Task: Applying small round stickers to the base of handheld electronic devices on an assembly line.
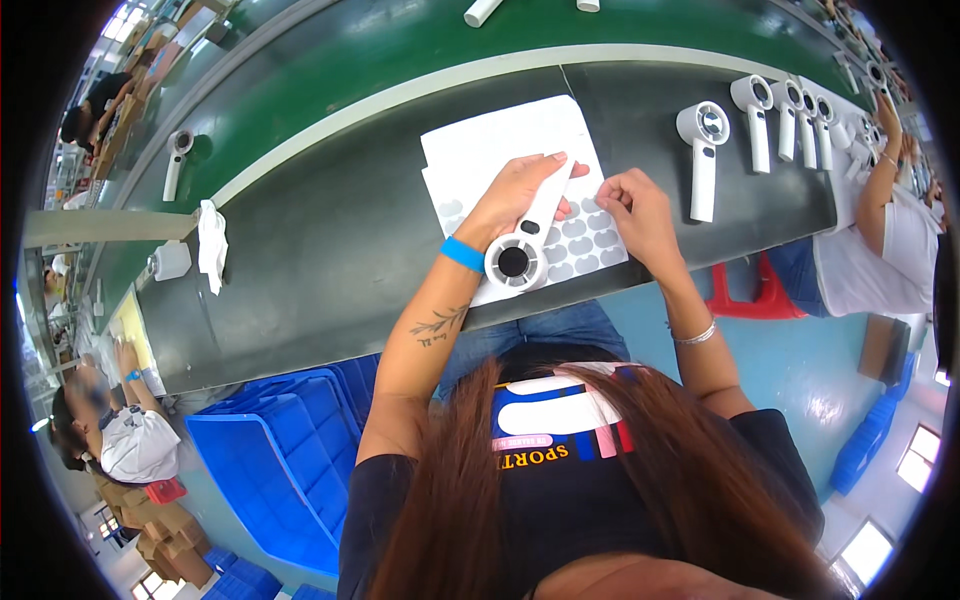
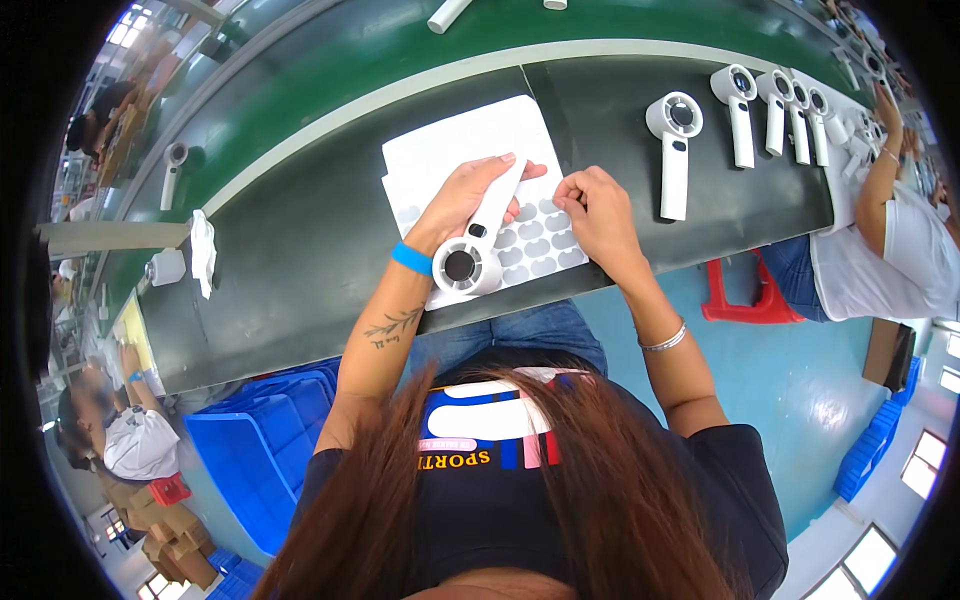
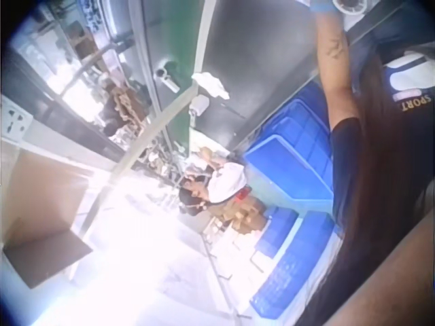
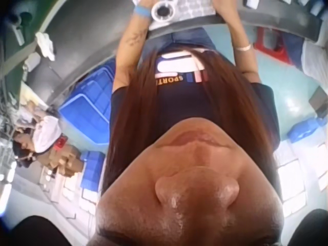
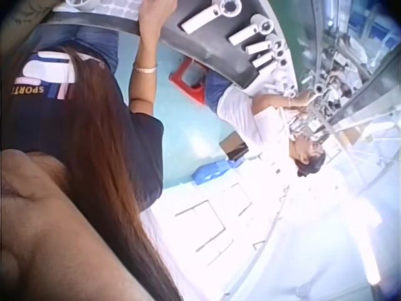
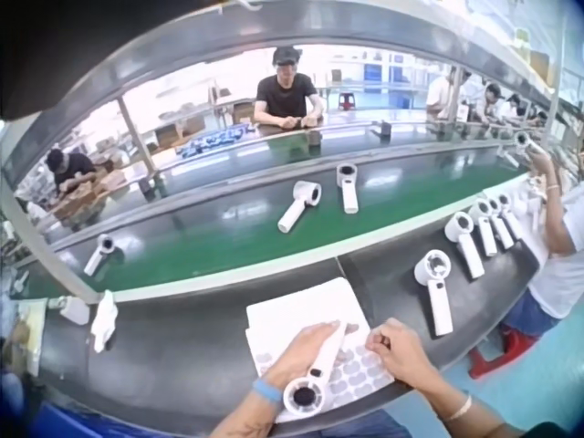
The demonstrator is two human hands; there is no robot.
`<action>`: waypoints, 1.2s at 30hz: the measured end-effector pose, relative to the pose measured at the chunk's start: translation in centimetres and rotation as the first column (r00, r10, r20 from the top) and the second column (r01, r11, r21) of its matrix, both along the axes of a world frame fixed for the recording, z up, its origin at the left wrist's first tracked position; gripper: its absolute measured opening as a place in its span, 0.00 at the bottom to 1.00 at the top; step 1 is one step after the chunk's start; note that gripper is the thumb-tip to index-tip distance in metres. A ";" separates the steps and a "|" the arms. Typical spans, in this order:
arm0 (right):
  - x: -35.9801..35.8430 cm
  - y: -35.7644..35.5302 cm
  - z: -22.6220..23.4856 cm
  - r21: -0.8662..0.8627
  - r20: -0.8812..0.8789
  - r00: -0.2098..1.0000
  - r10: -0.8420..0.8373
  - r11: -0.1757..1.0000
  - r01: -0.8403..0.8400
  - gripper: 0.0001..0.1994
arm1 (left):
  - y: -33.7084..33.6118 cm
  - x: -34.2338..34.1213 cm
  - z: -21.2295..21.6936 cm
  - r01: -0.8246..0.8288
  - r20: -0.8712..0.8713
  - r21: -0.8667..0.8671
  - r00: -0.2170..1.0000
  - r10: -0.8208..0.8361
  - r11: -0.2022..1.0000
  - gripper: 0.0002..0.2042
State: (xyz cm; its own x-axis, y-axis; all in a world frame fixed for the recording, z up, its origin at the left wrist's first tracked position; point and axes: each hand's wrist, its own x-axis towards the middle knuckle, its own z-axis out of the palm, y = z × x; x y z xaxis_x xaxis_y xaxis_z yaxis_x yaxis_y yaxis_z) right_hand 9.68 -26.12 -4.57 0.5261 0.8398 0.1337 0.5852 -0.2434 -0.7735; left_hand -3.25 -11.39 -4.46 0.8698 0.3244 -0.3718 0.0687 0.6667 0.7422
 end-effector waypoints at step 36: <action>-8.7 0.5 10.5 0.449 -0.589 0.708 0.390 0.886 -0.115 0.17 | -4.2 -11.5 6.6 -0.357 0.320 0.930 0.901 0.293 0.084 0.17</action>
